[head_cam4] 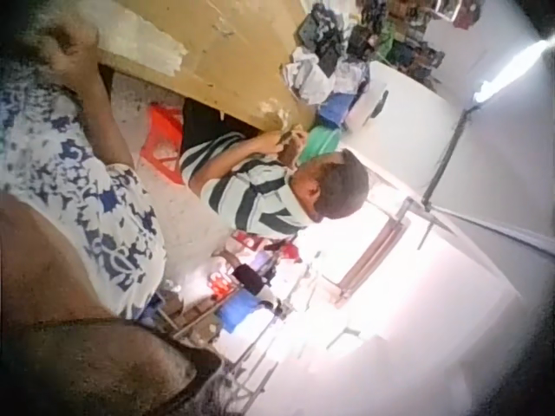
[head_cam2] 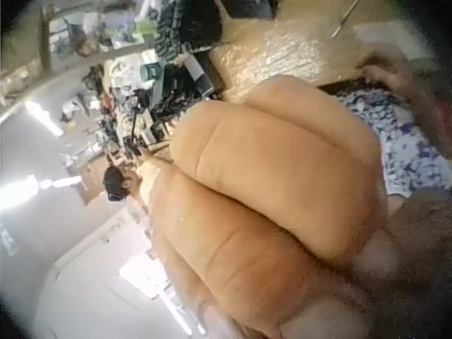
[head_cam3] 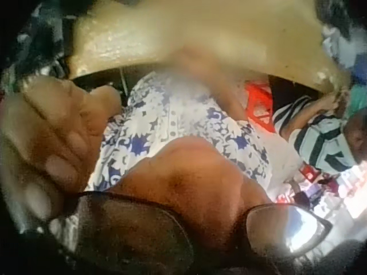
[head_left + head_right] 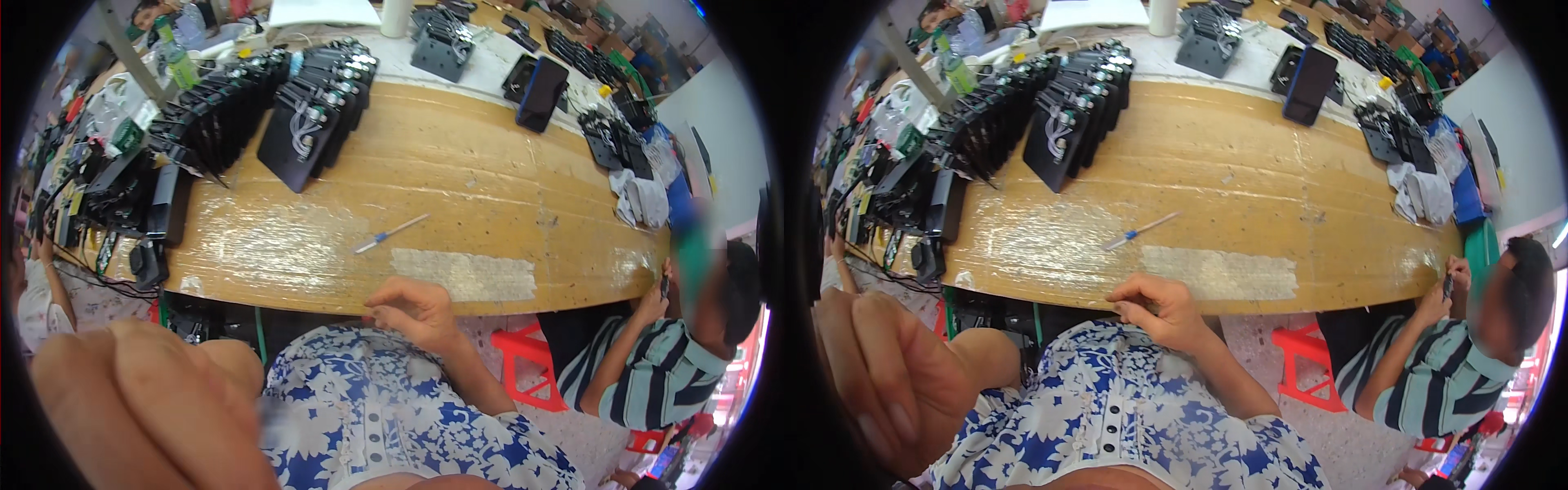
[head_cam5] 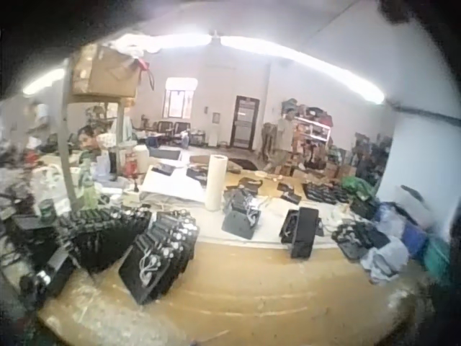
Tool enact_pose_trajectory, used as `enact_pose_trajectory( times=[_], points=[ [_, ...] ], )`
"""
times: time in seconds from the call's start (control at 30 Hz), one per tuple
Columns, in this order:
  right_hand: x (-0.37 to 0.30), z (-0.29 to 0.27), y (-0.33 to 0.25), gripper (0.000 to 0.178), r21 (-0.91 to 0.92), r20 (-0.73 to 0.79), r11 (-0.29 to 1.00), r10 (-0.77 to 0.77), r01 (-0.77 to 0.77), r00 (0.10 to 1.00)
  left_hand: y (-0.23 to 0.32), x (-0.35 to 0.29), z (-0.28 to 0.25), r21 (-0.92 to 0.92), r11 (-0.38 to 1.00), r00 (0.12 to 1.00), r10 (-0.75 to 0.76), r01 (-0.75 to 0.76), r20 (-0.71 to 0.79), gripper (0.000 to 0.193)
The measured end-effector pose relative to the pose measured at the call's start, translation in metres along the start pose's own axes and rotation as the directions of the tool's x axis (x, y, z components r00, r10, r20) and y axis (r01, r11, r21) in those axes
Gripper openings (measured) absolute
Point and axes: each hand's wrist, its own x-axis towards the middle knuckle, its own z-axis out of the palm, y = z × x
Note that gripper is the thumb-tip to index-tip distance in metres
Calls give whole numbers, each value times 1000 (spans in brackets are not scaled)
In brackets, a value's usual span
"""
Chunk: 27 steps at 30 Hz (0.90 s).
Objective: Assembling small electronic components and wiring into plastic device housings.
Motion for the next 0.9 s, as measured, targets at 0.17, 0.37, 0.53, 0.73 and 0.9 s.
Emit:
enact_pose_trajectory(
  times=[0.17,0.37,0.53,0.73,0.9],
  points=[
    [2,2,1,14,36,17,999,34,-35,999,-2,5,9,15,987,984,159,-161,75,21],
    [-8,-1,5,11,34,-50,999,-17,19,999,-14,-1,26,136,924,933,357,-358,38,7],
    [-10,3,9,10,21,-83,997,-70,72,994,-49,-23,-91,604,772,874,417,-196,-250,28],
    [-5,-4,19,11,-40,-15,988,-151,150,988,-47,-177,-285,812,500,337,741,299,-581,19],
    [-7,0,18,14,-210,-161,972,-143,107,977,-84,-252,-408,604,446,223,652,661,-725,21]
  ],
)
